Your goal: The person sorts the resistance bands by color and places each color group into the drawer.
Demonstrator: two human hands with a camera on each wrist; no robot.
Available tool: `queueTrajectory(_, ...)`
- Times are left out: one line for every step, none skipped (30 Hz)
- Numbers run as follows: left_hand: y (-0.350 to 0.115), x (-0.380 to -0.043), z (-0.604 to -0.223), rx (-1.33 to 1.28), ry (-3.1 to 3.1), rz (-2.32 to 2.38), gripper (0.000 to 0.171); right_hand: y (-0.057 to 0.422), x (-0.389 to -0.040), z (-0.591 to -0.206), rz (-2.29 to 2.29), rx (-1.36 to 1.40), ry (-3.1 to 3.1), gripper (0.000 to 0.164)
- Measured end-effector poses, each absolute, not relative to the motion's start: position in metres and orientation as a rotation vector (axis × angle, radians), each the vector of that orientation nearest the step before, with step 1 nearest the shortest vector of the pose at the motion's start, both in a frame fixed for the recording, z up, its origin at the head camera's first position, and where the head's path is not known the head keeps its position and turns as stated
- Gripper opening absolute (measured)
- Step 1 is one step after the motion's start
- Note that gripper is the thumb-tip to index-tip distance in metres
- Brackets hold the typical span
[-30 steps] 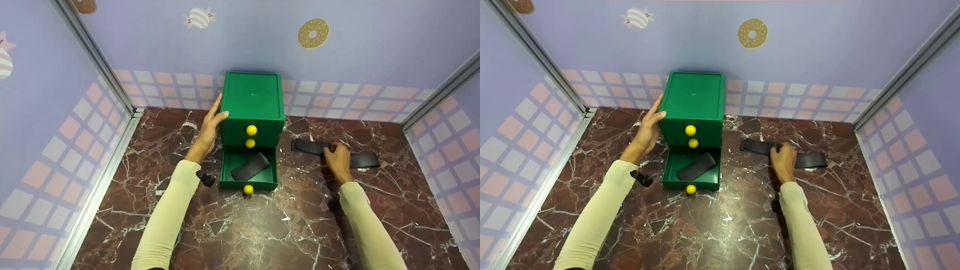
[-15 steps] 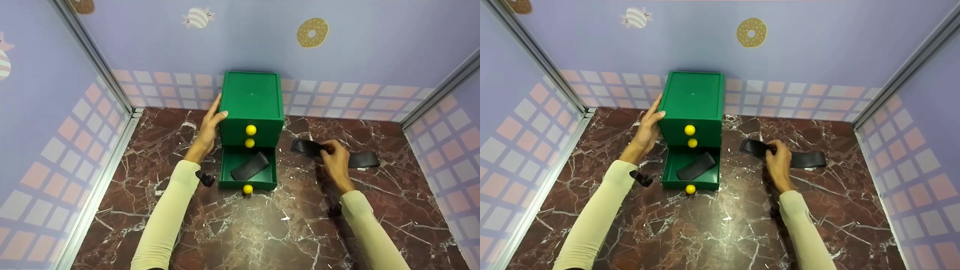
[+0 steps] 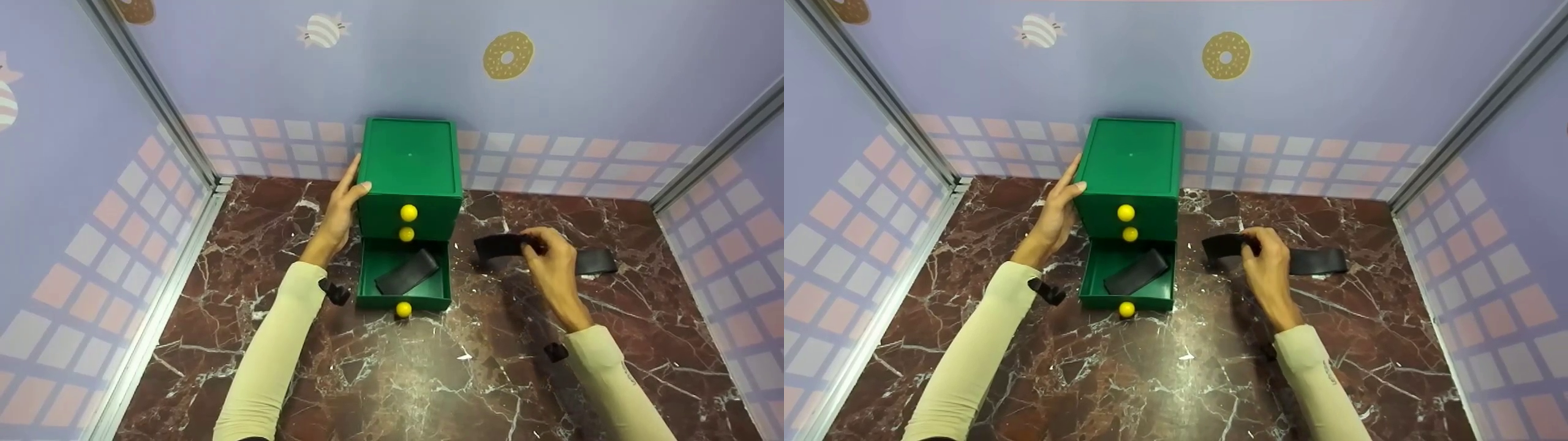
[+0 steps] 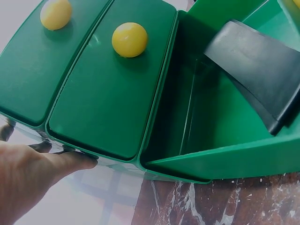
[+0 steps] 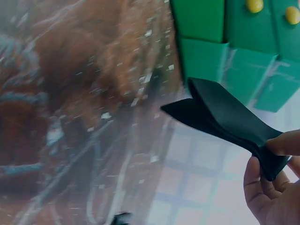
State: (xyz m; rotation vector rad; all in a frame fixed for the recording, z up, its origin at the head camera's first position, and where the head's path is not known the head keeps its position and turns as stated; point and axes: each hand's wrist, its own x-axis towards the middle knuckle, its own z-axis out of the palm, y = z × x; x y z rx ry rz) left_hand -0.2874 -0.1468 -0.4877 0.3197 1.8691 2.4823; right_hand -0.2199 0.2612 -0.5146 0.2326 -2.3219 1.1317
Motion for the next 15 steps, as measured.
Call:
queueTrajectory(-0.147, -0.288, -0.488, 0.319, 1.868, 2.479, 0.077, 0.259, -0.218, -0.511, 1.124, 0.25, -2.313, 0.021)
queueTrajectory(-0.147, -0.288, -0.488, 0.321, 1.868, 2.477, 0.077, 0.257, -0.215, -0.508, 1.119, 0.265, -2.304, 0.022)
queueTrajectory(-0.148, -0.288, -0.488, 0.316, 1.867, 2.477, 0.077, 0.255, -0.213, -0.506, 1.115, 0.277, -2.296, 0.022)
queueTrajectory(-0.148, -0.288, -0.488, 0.314, 1.867, 2.475, 0.077, 0.253, -0.21, -0.503, 1.111, 0.287, -2.289, 0.023)
queueTrajectory(-0.148, -0.288, -0.488, 0.313, 1.865, 2.475, 0.077, 0.251, -0.207, -0.501, 1.11, 0.298, -2.282, 0.024)
queueTrajectory(-0.148, -0.288, -0.488, 0.312, 1.862, 2.476, 0.077, 0.249, -0.204, -0.499, 1.111, 0.31, -2.276, 0.024)
queueTrajectory(-0.148, -0.288, -0.488, 0.312, 1.862, 2.477, 0.077, 0.246, -0.202, -0.498, 1.115, 0.322, -2.273, 0.025)
queueTrajectory(-0.148, -0.287, -0.488, 0.314, 1.865, 2.476, 0.077, 0.243, -0.199, -0.496, 1.12, 0.337, -2.269, 0.025)
queueTrajectory(-0.148, -0.287, -0.487, 0.312, 1.866, 2.478, 0.077, 0.24, -0.196, -0.495, 1.125, 0.353, -2.267, 0.026)
queueTrajectory(-0.148, -0.287, -0.487, 0.314, 1.863, 2.48, 0.077, 0.237, -0.193, -0.494, 1.13, 0.373, -2.264, 0.026)
queueTrajectory(-0.148, -0.287, -0.487, 0.316, 1.86, 2.482, 0.077, 0.233, -0.191, -0.494, 1.138, 0.397, -2.258, 0.027)
queueTrajectory(-0.148, -0.287, -0.487, 0.317, 1.86, 2.483, 0.077, 0.23, -0.188, -0.493, 1.146, 0.419, -2.251, 0.028)
queueTrajectory(-0.148, -0.287, -0.487, 0.323, 1.866, 2.479, 0.078, 0.226, -0.185, -0.492, 1.157, 0.441, -2.248, 0.029)
queueTrajectory(-0.148, -0.287, -0.487, 0.328, 1.868, 2.477, 0.078, 0.222, -0.183, -0.491, 1.165, 0.461, -2.244, 0.03)
queueTrajectory(-0.147, -0.287, -0.487, 0.329, 1.869, 2.478, 0.079, 0.218, -0.18, -0.49, 1.172, 0.48, -2.238, 0.031)
